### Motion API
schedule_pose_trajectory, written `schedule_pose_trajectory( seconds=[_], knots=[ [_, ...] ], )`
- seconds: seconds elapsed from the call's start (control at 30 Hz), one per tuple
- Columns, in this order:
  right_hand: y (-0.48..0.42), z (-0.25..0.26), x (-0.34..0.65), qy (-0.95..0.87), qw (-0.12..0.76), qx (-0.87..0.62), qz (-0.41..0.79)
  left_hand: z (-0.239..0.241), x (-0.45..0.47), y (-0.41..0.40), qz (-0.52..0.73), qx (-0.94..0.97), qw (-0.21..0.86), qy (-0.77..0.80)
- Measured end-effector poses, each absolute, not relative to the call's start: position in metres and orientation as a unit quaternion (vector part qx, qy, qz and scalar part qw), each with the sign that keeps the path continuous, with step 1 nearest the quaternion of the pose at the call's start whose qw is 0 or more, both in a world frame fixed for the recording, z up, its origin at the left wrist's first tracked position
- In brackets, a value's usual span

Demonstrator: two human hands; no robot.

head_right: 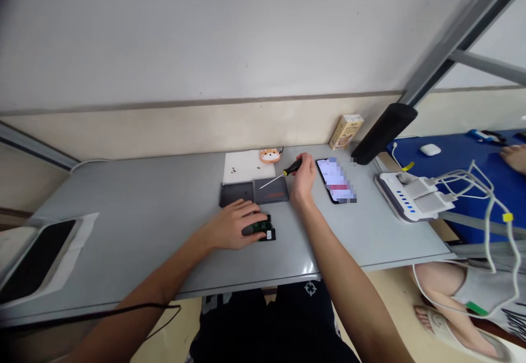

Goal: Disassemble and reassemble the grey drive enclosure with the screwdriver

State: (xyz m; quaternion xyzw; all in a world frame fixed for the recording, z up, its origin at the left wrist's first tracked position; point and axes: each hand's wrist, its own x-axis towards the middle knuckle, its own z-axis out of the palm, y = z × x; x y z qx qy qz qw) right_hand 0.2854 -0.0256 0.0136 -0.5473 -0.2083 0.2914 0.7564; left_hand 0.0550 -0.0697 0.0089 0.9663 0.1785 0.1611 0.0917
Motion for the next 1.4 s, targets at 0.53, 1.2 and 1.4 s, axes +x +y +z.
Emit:
schedule_pose_trajectory(
  seconds=[0.53,1.2,1.4],
  knots=[
    [-0.030,0.013,0.273,-0.256,0.733,-0.556,0.298,0.011,0.054,-0.061,0.185,0.953,0.094,0.221],
    [-0.034,0.015,0.264,-0.324,0.652,-0.589,0.352,0.030,0.012,-0.010,0.285,0.830,0.110,0.467],
    [-0.046,0.032,0.260,-0.364,0.649,-0.598,0.297,0.007,-0.002,0.001,0.288,0.796,0.245,0.472]
  ],
)
